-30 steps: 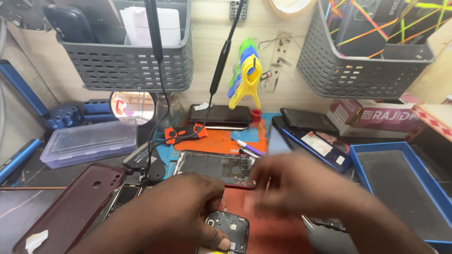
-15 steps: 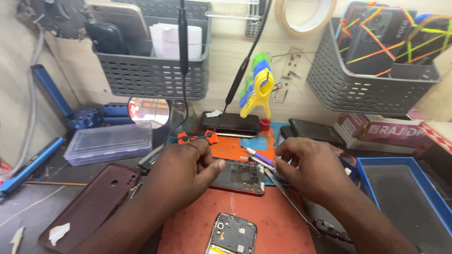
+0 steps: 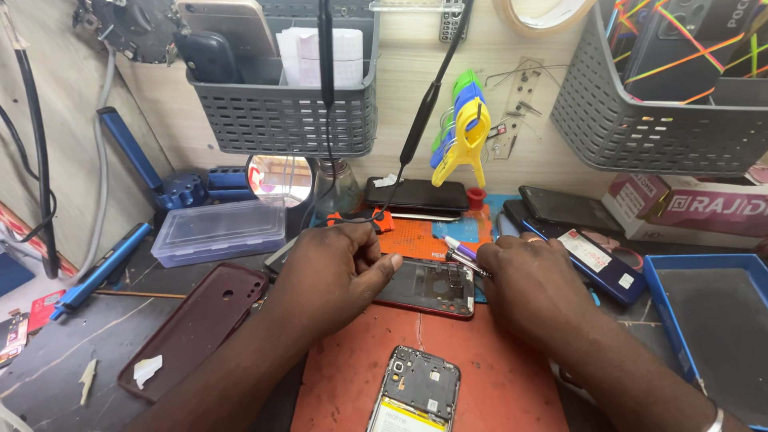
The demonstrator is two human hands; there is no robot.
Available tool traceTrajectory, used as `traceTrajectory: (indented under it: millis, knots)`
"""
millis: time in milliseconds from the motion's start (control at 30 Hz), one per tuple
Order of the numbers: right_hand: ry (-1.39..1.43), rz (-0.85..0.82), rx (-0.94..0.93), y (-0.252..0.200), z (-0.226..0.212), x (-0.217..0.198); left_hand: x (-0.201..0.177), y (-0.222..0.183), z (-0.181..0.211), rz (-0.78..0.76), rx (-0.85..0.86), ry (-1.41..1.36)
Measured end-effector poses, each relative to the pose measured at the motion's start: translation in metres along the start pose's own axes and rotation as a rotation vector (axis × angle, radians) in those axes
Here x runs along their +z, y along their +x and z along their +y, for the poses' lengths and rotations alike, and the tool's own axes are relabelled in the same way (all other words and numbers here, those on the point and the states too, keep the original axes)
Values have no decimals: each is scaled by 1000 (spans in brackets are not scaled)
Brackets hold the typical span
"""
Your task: The person assembles a smartphone by connecting a ribbon cable to the motherboard and placing the battery into the chassis. They then use a screwdriver to secure a metal bracket over the motherboard components.
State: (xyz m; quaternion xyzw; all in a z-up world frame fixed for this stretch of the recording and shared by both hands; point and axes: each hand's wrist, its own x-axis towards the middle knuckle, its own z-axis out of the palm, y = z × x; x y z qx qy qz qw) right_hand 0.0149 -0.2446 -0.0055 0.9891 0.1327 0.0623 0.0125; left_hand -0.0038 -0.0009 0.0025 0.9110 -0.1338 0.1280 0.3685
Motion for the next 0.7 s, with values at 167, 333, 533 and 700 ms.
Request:
traceTrajectory:
  millis: [167,333,533,700]
  knots:
    - [-77,107,-104,6,7,18,3,-2,-1,12,12,-9]
    - [-37,198,-106,10,10,29,0,-2,2,-5,9,-17]
    - [255,327,60,2,2,-1,-2,-3,1,15,36,-36]
    - [778,486,122,-15,4,-9,0,-4,1,27,42,-46]
